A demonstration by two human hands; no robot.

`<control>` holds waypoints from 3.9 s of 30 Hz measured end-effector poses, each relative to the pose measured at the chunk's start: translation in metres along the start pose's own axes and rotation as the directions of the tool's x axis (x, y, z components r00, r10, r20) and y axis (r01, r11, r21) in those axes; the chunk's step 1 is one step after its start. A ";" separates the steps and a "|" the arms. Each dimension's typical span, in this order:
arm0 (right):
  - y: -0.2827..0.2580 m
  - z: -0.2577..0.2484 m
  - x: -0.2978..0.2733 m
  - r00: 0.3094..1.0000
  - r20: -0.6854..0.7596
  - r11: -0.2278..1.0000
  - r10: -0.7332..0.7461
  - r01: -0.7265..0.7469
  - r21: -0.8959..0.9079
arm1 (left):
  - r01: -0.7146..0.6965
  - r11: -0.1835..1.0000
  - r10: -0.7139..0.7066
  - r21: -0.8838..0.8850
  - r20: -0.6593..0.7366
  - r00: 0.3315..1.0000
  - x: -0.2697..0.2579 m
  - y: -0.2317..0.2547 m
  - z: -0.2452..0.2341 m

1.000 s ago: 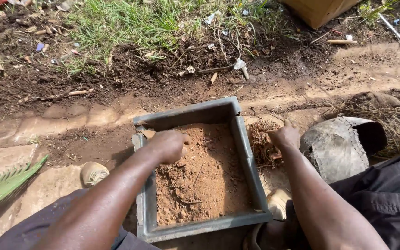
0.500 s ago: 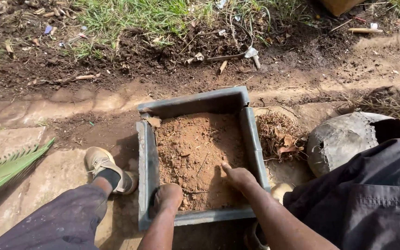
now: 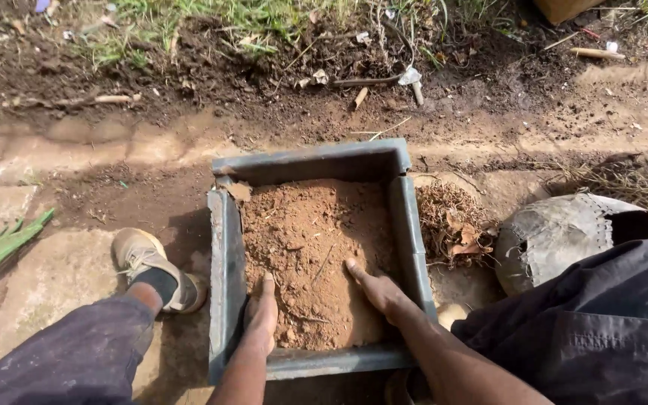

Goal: The person mixes soil and organic matter inside a rectangular metal container using their hands. They repeatedly break up clumps and turn the mixture over to combine the materials thoroughly.

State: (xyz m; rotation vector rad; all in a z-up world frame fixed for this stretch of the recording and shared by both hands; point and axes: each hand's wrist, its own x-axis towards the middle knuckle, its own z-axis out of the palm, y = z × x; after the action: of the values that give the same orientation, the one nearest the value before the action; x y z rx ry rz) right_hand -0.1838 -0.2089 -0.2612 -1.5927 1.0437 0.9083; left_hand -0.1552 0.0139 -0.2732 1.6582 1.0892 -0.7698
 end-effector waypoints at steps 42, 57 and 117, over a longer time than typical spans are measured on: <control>0.039 0.008 0.054 0.991 0.019 0.894 -0.129 0.124 -0.431 | -0.141 0.511 0.115 0.848 0.095 0.989 -0.061 0.013 -0.029; -0.024 0.014 -0.022 0.948 0.208 0.632 -0.241 -0.009 0.775 | -0.129 0.952 0.193 -0.278 0.220 0.956 -0.029 0.028 0.017; 0.011 0.033 0.047 0.972 0.046 0.745 -0.231 0.147 0.651 | -0.860 0.350 0.663 0.372 0.551 0.508 -0.067 0.016 0.046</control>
State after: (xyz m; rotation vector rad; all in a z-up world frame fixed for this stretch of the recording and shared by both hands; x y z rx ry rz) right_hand -0.1798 -0.1874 -0.3157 -1.0134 0.9445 0.4205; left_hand -0.1675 -0.0523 -0.2246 2.2034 -0.3461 -0.6971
